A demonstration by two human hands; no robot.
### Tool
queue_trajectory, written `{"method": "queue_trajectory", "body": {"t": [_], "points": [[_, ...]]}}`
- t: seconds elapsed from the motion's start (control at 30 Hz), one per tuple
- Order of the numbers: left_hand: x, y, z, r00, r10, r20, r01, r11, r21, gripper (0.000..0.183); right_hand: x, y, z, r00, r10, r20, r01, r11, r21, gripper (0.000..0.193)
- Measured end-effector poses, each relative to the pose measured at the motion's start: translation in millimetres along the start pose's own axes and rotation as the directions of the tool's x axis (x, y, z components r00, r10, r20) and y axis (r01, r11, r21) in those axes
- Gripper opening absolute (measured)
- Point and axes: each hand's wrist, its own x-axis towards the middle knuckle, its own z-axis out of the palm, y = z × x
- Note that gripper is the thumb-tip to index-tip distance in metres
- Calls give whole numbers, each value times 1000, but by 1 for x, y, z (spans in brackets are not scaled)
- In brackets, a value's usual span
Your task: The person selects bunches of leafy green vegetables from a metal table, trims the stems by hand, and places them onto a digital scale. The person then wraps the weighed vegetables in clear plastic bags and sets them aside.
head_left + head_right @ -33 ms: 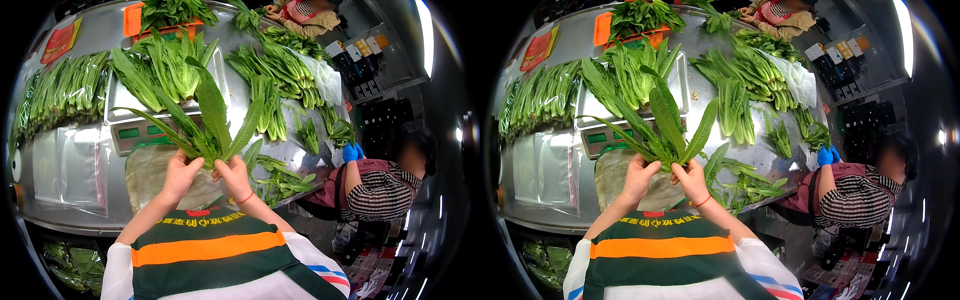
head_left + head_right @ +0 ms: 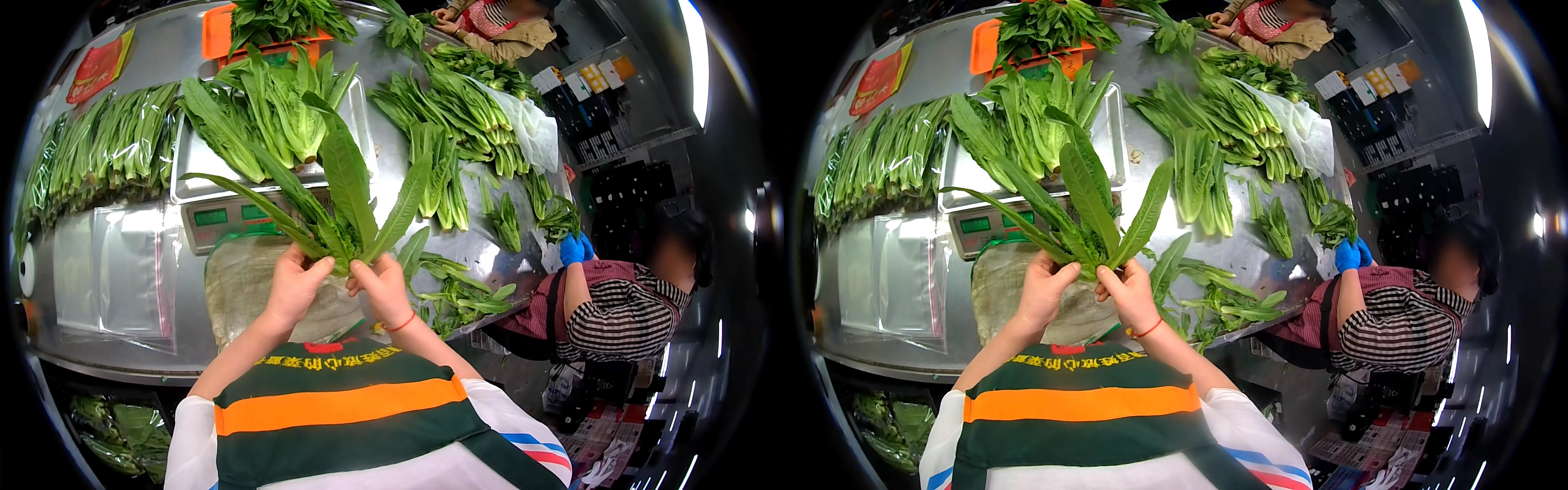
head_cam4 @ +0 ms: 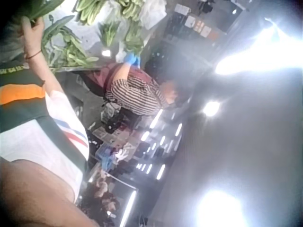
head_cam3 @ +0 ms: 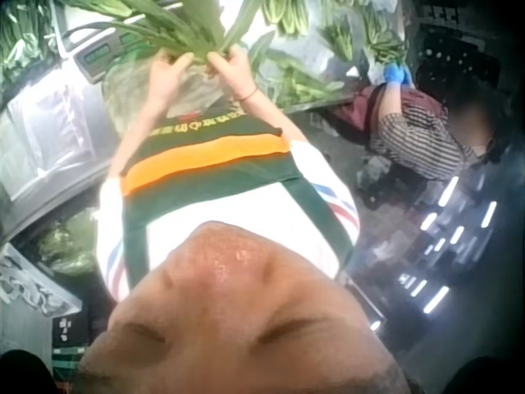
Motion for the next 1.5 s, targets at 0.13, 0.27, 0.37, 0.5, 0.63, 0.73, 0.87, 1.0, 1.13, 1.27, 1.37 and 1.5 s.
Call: {"method": "queue_trajectory", "body": {"t": [0.13, 0.27, 0.37, 0.5, 0.63, 0.73, 0.87, 1.0, 1.13, 1.27, 1.37, 1.5], "points": [[-1, -2, -1, 1000, 9, -11, -9, 1000, 27, 24, 3, -17, -2, 997, -76, 34, 79, 993, -88, 33], [-3, -2, -1, 999, 24, -28, -21, 993, 117, 25, 4, -20, -6, 894, -440, -82, 393, 859, -327, 35], [-5, 1, 4, 998, 17, -52, -5, 975, 223, 26, 0, -40, -9, 689, -716, 112, 673, 574, -467, 28], [-10, 0, 7, 1000, 8, 20, -14, 961, 275, 26, -9, -81, 28, 662, -700, 267, 685, 421, -594, 21], [-13, 7, 12, 996, -21, 89, -9, 946, 323, 27, 10, -79, 27, 583, -749, 313, 715, 291, -636, 12], [-14, 10, 10, 996, -70, 54, 52, 957, 284, 27, 6, -74, 24, 751, -634, 185, 611, 560, -560, 9], [-12, 6, 10, 996, -29, 81, 10, 973, 232, 27, -4, -74, 26, 894, -448, 8, 437, 868, -236, 12], [-6, -4, 4, 998, -26, 49, 21, 995, 97, 27, -10, -89, 14, 895, -410, 177, 419, 908, -17, 17], [0, -1, -4, 999, 15, -50, -25, 978, -209, 33, -12, -107, -13, 530, -215, 820, 453, 889, -60, 25], [-2, 17, 0, 999, 42, -20, -45, 989, -140, 37, -5, -84, -8, 913, -331, 238, 395, 577, -715, 9], [-7, 19, 7, 999, 45, 27, -41, 991, -130, 39, 0, -66, 0, 893, -396, 213, 428, 605, -671, 15], [-8, 15, 5, 999, 49, 10, -47, 987, -154, 40, 4, -50, 0, 925, -351, 146, 370, 740, -562, 13]]}}
